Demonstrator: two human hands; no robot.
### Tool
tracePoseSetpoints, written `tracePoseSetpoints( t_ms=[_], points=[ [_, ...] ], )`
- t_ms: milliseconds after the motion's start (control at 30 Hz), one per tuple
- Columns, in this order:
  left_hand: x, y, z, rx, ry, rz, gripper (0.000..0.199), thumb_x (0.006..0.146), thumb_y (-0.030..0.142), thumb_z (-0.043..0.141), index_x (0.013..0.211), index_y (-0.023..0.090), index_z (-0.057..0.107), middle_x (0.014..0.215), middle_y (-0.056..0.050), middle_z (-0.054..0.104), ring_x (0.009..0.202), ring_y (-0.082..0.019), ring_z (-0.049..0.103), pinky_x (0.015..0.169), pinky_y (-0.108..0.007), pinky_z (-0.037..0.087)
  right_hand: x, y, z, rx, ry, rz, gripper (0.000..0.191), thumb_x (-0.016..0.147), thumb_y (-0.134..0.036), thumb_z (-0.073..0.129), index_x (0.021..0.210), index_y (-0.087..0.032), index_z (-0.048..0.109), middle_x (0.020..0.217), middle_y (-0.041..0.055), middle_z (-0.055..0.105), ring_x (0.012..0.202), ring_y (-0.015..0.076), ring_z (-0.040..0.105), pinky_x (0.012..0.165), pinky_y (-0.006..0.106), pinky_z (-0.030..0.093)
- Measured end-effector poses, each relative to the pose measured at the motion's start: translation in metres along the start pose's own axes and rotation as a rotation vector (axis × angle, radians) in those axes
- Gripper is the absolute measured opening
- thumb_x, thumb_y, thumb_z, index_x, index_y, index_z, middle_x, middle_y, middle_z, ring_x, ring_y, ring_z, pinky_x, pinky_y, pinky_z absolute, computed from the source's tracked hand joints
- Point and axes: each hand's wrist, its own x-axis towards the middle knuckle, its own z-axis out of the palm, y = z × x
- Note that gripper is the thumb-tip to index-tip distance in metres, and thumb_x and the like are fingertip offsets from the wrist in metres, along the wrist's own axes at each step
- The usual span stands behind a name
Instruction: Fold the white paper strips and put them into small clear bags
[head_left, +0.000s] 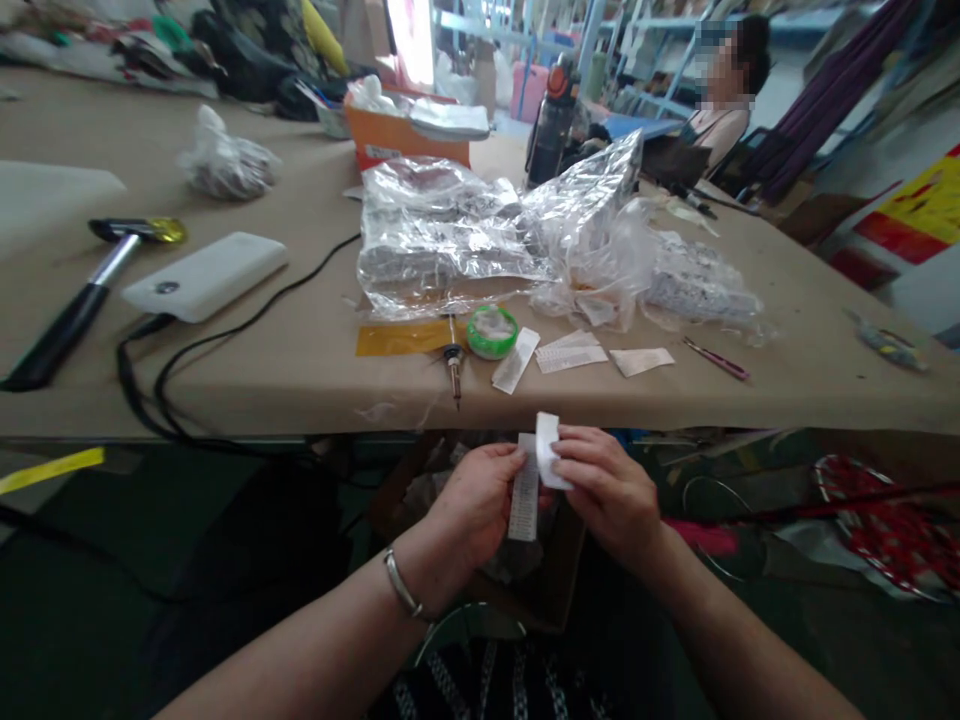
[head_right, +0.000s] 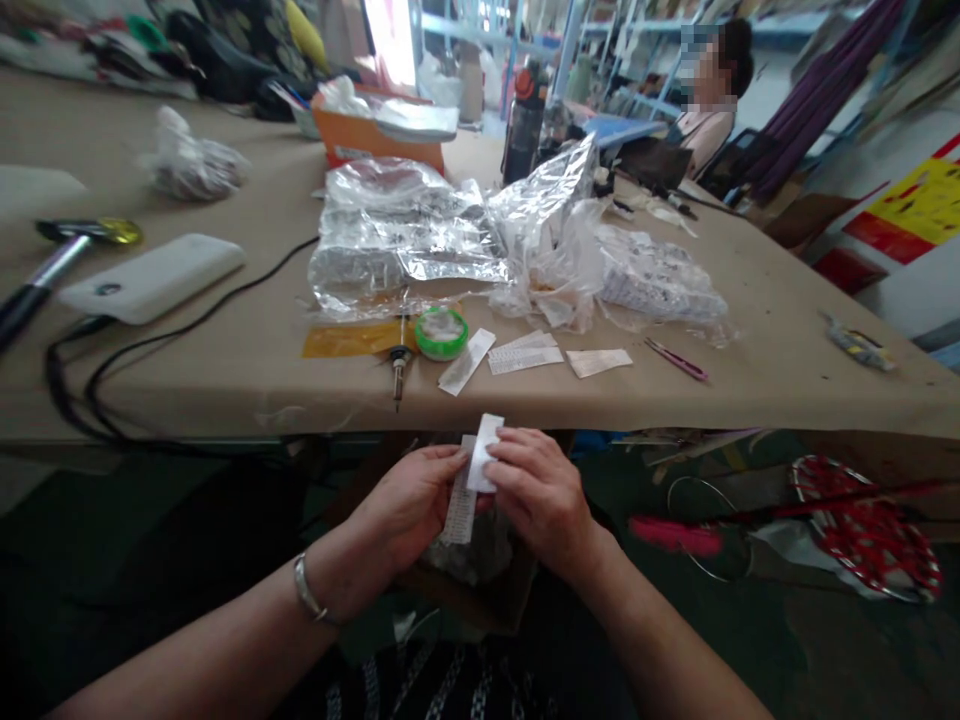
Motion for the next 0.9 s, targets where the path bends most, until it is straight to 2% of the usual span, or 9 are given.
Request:
tracePoseSetpoints(
  t_ms=[67, 200, 300, 467, 633, 900],
  points=[
    [0.003, -0.003, -0.003, -0.072, -0.027, 0.047, 0.006, 0.078, 0.004, 0.055, 0.078, 0.007, 0.061, 0.069, -0.007, 0.063, 0.055, -0.013, 0.058, 0.050, -0.021, 0.046, -0.004, -0.012, 0.018, -0.016, -0.106, -0.126, 0.019, 0.088, -0.013, 0.052, 0.103, -0.020, 0.060, 0.109, 0.0077, 0.065, 0.116, 0.0232, 0.052, 0.101, 0.048, 0.039],
    [0.005, -0.007, -0.011, -0.150, 0.004, 0.083, 0.005, 0.071, 0.003, 0.059, 0.070, 0.008, 0.060, 0.065, -0.006, 0.061, 0.053, -0.012, 0.056, 0.048, -0.019, 0.043, -0.011, -0.013, 0.033, -0.054, -0.160, -0.180, 0.017, 0.090, -0.012, 0.050, 0.102, -0.018, 0.060, 0.109, 0.0089, 0.065, 0.117, 0.0220, 0.051, 0.102, 0.047, 0.038],
    [0.005, -0.006, -0.013, -0.169, 0.011, 0.095, 0.007, 0.071, 0.002, 0.057, 0.070, 0.008, 0.059, 0.066, -0.006, 0.062, 0.054, -0.012, 0.056, 0.049, -0.020, 0.044, -0.008, -0.011, 0.031, -0.059, -0.178, -0.201, 0.016, 0.090, -0.012, 0.049, 0.101, -0.017, 0.060, 0.110, 0.0096, 0.065, 0.117, 0.0213, 0.051, 0.102, 0.044, 0.040],
    [0.003, -0.002, -0.011, -0.218, -0.054, 0.091, 0.009, 0.069, 0.000, 0.056, 0.065, 0.008, 0.058, 0.061, -0.005, 0.059, 0.050, -0.010, 0.054, 0.046, -0.018, 0.041, 0.001, -0.012, 0.025, -0.062, -0.225, -0.229, 0.016, 0.090, -0.011, 0.048, 0.099, -0.015, 0.061, 0.107, 0.0090, 0.066, 0.116, 0.0216, 0.052, 0.100, 0.042, 0.042],
    [0.002, -0.001, -0.011, -0.230, -0.047, 0.083, 0.012, 0.073, 0.001, 0.053, 0.065, 0.008, 0.058, 0.058, -0.005, 0.058, 0.048, -0.011, 0.053, 0.044, -0.018, 0.041, 0.003, -0.013, 0.023, -0.074, -0.240, -0.244, 0.014, 0.089, -0.010, 0.049, 0.096, -0.015, 0.061, 0.106, 0.0083, 0.066, 0.115, 0.0212, 0.053, 0.101, 0.040, 0.041],
    [0.002, -0.004, -0.012, -0.215, -0.081, 0.088, 0.010, 0.077, 0.005, 0.054, 0.067, 0.008, 0.057, 0.064, -0.006, 0.059, 0.054, -0.010, 0.054, 0.049, -0.018, 0.044, 0.004, -0.013, 0.018, -0.067, -0.263, -0.239, 0.014, 0.088, -0.009, 0.048, 0.093, -0.015, 0.060, 0.106, 0.0083, 0.066, 0.115, 0.0217, 0.052, 0.101, 0.041, 0.041]
  ],
)
